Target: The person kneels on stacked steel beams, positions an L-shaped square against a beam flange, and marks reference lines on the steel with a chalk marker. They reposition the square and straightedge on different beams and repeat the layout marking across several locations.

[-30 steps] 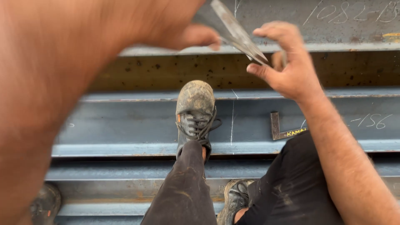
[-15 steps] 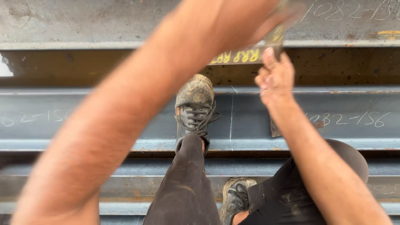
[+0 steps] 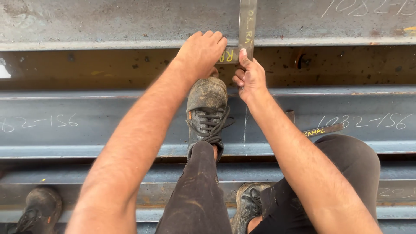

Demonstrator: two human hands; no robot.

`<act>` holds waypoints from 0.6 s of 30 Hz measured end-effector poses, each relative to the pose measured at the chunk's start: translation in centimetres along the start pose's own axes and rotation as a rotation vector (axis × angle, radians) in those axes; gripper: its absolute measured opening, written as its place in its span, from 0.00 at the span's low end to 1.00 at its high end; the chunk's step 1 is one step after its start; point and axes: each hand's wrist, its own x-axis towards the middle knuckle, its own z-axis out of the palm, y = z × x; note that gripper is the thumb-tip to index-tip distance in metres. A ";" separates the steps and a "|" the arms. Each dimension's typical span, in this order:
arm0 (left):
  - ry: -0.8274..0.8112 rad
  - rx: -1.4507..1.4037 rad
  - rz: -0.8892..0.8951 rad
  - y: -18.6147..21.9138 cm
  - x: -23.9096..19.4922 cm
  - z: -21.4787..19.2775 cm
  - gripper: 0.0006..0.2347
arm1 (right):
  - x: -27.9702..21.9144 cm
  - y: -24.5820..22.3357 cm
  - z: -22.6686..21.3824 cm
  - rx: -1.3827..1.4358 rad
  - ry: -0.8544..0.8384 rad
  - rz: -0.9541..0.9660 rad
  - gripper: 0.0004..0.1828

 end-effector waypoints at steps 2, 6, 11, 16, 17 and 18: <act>0.099 0.111 0.036 -0.8 0.7 3.4 0.14 | -0.7 -0.7 0.8 -0.015 0.038 0.038 0.13; 0.086 0.065 0.033 -1.0 1.3 3.5 0.15 | -1.6 -4.6 0.7 -0.207 0.038 0.115 0.12; -0.046 0.021 0.020 -0.6 1.4 1.7 0.25 | -6.1 -15.6 -3.2 -1.640 -0.382 -0.165 0.23; -0.112 0.079 0.006 0.3 2.0 0.2 0.32 | -8.4 -12.6 -9.9 -2.504 -0.214 0.270 0.36; -0.163 0.066 -0.021 0.3 1.7 0.3 0.31 | -8.3 -10.2 -11.3 -2.603 -0.203 0.310 0.41; -0.167 0.073 -0.032 0.2 1.9 0.5 0.31 | -8.3 -9.1 -12.2 -2.604 -0.216 0.296 0.41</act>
